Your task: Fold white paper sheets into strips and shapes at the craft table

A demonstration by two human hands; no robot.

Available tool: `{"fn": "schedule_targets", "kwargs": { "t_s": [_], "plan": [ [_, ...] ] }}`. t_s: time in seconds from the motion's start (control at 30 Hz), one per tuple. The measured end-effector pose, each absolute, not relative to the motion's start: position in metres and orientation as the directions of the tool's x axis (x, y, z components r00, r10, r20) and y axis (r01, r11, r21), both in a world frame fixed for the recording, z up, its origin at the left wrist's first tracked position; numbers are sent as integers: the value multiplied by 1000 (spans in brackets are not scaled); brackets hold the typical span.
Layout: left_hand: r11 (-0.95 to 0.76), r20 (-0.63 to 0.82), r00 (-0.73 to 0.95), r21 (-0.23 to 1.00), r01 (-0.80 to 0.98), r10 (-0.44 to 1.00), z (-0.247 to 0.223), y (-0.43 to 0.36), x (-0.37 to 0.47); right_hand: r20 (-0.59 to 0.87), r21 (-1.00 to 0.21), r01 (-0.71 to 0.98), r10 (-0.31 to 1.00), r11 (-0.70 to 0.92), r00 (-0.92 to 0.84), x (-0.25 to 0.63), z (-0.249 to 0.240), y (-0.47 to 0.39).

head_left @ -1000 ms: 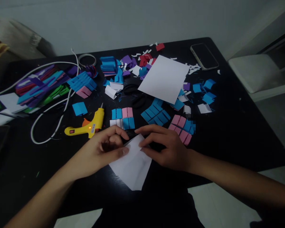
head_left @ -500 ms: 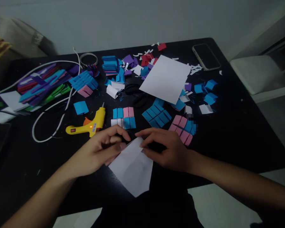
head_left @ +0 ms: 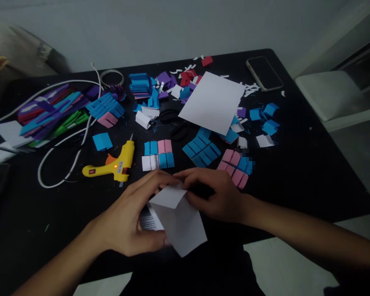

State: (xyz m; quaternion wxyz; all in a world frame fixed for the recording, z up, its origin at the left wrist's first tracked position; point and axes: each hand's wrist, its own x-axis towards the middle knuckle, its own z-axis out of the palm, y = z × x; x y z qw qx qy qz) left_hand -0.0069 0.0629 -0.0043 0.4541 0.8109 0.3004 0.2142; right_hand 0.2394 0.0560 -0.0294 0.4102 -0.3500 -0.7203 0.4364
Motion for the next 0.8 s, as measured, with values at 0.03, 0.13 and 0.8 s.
{"fn": "schedule_targets", "kwargs": {
  "t_s": [0.03, 0.13, 0.8],
  "plan": [
    [-411, 78, 725, 862, 295, 684, -5, 63, -7, 284, -915, 151, 864, 374, -416, 239, -29, 56],
    [-414, 100, 712, 866, 282, 695, -8, 64, -7, 290, -913, 153, 865, 378, -410, 239, -29, 56],
    [180, -298, 471, 943, 280, 830, -3, 62, 4, 266, -938, 109, 885, 329, -383, 238, -30, 55]
  ]
}}
